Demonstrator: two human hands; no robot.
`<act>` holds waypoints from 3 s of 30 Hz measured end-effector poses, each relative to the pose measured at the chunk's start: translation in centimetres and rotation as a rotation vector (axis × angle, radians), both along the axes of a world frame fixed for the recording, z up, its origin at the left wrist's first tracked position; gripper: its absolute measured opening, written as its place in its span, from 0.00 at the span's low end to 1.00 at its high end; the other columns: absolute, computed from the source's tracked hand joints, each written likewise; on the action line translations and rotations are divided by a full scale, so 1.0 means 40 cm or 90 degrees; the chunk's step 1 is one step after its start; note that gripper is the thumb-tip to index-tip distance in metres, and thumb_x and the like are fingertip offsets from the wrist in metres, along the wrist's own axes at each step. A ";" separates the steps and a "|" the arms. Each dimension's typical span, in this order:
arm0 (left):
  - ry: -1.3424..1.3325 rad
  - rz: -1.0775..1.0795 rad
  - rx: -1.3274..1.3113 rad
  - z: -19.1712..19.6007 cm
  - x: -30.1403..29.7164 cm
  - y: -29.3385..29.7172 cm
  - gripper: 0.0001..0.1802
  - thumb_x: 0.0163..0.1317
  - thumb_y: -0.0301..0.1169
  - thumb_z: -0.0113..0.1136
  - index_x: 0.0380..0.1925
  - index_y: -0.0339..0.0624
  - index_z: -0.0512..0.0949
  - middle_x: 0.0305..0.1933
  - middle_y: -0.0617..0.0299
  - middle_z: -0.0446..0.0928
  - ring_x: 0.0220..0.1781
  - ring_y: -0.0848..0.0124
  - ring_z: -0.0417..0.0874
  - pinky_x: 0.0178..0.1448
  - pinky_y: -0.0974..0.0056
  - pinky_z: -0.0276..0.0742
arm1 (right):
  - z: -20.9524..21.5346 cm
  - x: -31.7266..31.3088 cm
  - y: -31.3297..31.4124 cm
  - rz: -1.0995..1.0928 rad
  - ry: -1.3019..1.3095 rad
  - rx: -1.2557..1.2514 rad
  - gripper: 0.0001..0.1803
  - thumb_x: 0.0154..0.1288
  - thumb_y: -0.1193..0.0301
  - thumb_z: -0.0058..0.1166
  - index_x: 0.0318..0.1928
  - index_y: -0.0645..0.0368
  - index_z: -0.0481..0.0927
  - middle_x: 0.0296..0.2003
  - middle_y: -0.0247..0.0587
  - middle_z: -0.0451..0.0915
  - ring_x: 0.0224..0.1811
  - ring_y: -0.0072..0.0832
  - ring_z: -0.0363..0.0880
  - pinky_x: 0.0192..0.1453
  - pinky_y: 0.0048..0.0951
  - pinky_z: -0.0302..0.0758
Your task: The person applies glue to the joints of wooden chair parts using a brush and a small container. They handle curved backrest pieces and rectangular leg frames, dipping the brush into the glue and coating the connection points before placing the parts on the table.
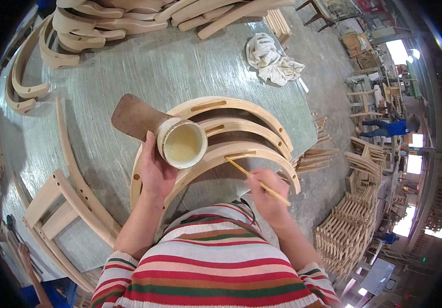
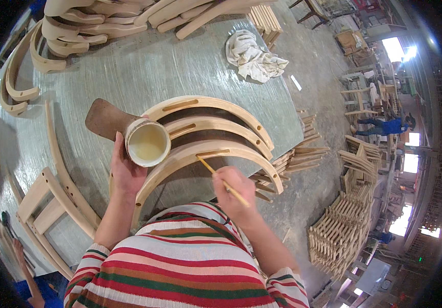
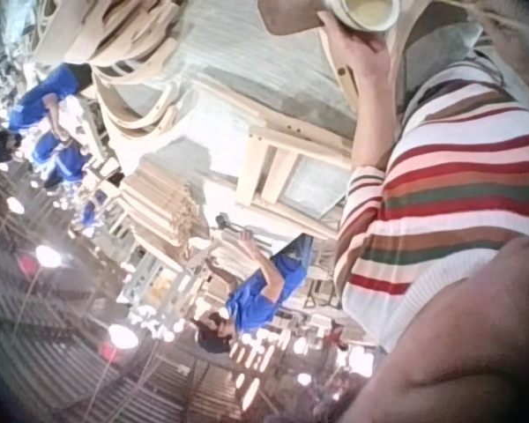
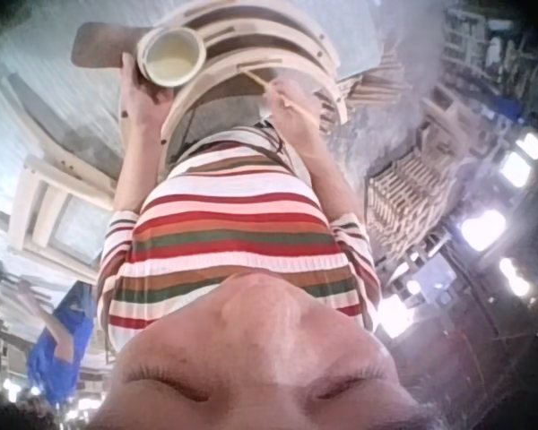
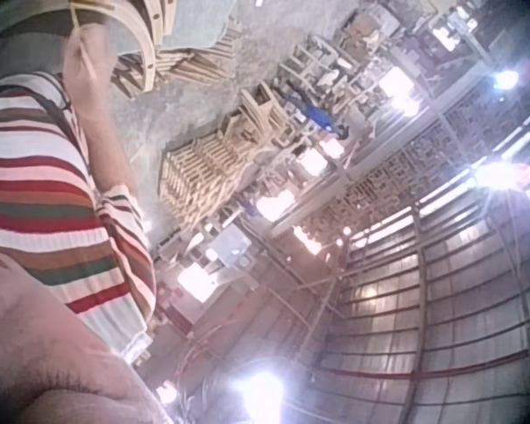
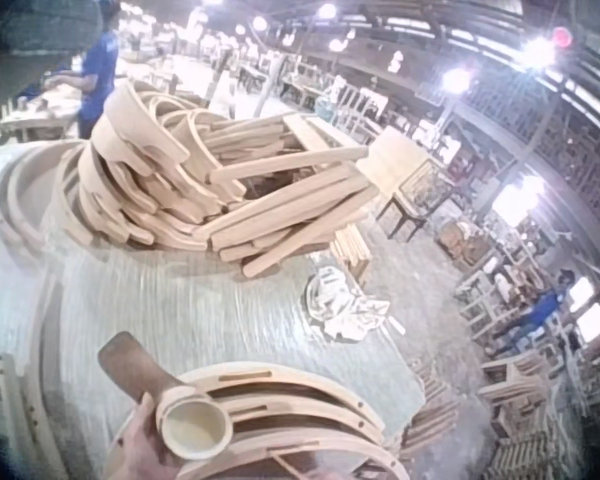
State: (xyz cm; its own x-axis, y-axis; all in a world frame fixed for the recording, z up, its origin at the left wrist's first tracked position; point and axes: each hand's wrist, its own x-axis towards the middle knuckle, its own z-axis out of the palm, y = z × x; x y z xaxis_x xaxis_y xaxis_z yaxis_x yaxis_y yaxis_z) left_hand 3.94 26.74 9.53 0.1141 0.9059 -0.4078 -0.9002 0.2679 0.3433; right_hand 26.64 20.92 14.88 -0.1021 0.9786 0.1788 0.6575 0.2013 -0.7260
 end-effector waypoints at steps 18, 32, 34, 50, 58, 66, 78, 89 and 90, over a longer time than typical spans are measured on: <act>0.013 -0.020 -0.008 -0.019 0.006 0.024 0.29 0.71 0.49 0.35 0.61 0.38 0.62 0.62 0.57 0.68 0.63 0.66 0.69 0.65 0.59 0.68 | 0.067 0.087 0.029 -0.059 -0.062 -0.093 0.06 0.47 0.86 0.50 0.27 0.65 0.76 0.35 0.47 0.79 0.34 0.37 0.80 0.39 0.30 0.77; 0.023 -0.033 -0.019 -0.006 0.004 0.005 0.28 0.71 0.47 0.34 0.60 0.37 0.62 0.60 0.55 0.69 0.62 0.65 0.71 0.64 0.59 0.69 | 0.058 0.029 0.011 0.036 -0.051 -0.106 0.07 0.47 0.84 0.53 0.29 0.63 0.79 0.36 0.46 0.80 0.34 0.36 0.81 0.38 0.29 0.77; 0.017 -0.037 -0.015 -0.010 0.004 -0.002 0.28 0.71 0.47 0.34 0.60 0.37 0.62 0.60 0.55 0.70 0.61 0.65 0.71 0.63 0.59 0.69 | 0.065 0.056 0.011 0.019 -0.091 -0.093 0.07 0.47 0.84 0.53 0.29 0.62 0.79 0.37 0.46 0.81 0.35 0.37 0.81 0.38 0.29 0.77; 0.016 -0.051 0.024 -0.018 -0.002 -0.006 0.30 0.70 0.49 0.37 0.62 0.36 0.62 0.62 0.56 0.67 0.64 0.64 0.68 0.68 0.59 0.63 | 0.040 0.019 -0.001 -0.085 0.056 -0.206 0.06 0.59 0.79 0.54 0.37 0.63 0.80 0.38 0.47 0.82 0.39 0.32 0.83 0.44 0.27 0.77; 0.065 -0.044 -0.022 0.000 0.005 -0.001 0.26 0.70 0.47 0.39 0.59 0.39 0.66 0.59 0.58 0.71 0.61 0.67 0.71 0.64 0.61 0.67 | 0.077 0.079 0.005 -0.142 0.023 -0.163 0.06 0.63 0.77 0.53 0.40 0.65 0.78 0.34 0.45 0.82 0.34 0.26 0.81 0.41 0.25 0.76; 0.149 -0.018 -0.002 -0.037 0.058 -0.033 0.22 0.71 0.43 0.39 0.58 0.41 0.64 0.57 0.58 0.72 0.59 0.68 0.73 0.62 0.61 0.69 | 0.084 0.005 0.022 -0.083 0.422 -0.064 0.05 0.67 0.76 0.49 0.37 0.67 0.73 0.30 0.45 0.79 0.31 0.27 0.80 0.37 0.25 0.78; 0.142 -0.062 0.044 0.021 0.083 -0.077 0.25 0.72 0.44 0.35 0.61 0.41 0.62 0.60 0.58 0.70 0.60 0.66 0.72 0.61 0.57 0.70 | -0.004 0.089 -0.012 -0.129 0.819 -0.195 0.02 0.64 0.75 0.49 0.36 0.60 0.72 0.29 0.44 0.80 0.31 0.30 0.79 0.38 0.31 0.79; 0.141 -0.047 0.007 0.032 0.166 -0.053 0.20 0.72 0.41 0.37 0.57 0.42 0.65 0.55 0.60 0.73 0.57 0.67 0.74 0.61 0.60 0.69 | -0.127 0.095 -0.031 -0.325 0.992 -0.357 0.07 0.66 0.67 0.50 0.33 0.56 0.73 0.25 0.38 0.78 0.25 0.26 0.76 0.31 0.30 0.77; 0.144 -0.042 0.004 0.025 0.164 -0.052 0.20 0.72 0.41 0.36 0.57 0.42 0.64 0.56 0.60 0.73 0.57 0.67 0.74 0.62 0.61 0.69 | -0.121 0.107 -0.031 -0.332 0.978 -0.342 0.08 0.67 0.67 0.50 0.33 0.56 0.72 0.25 0.39 0.78 0.25 0.26 0.76 0.31 0.30 0.77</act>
State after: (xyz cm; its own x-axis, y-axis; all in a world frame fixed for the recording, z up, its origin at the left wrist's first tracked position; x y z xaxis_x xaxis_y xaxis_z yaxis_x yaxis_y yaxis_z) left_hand 10.51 24.66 10.52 0.0793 0.9023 -0.4237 -0.7806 0.3205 0.5366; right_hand 30.91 19.69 10.03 0.1617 0.8285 -0.5361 -0.7464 -0.2527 -0.6156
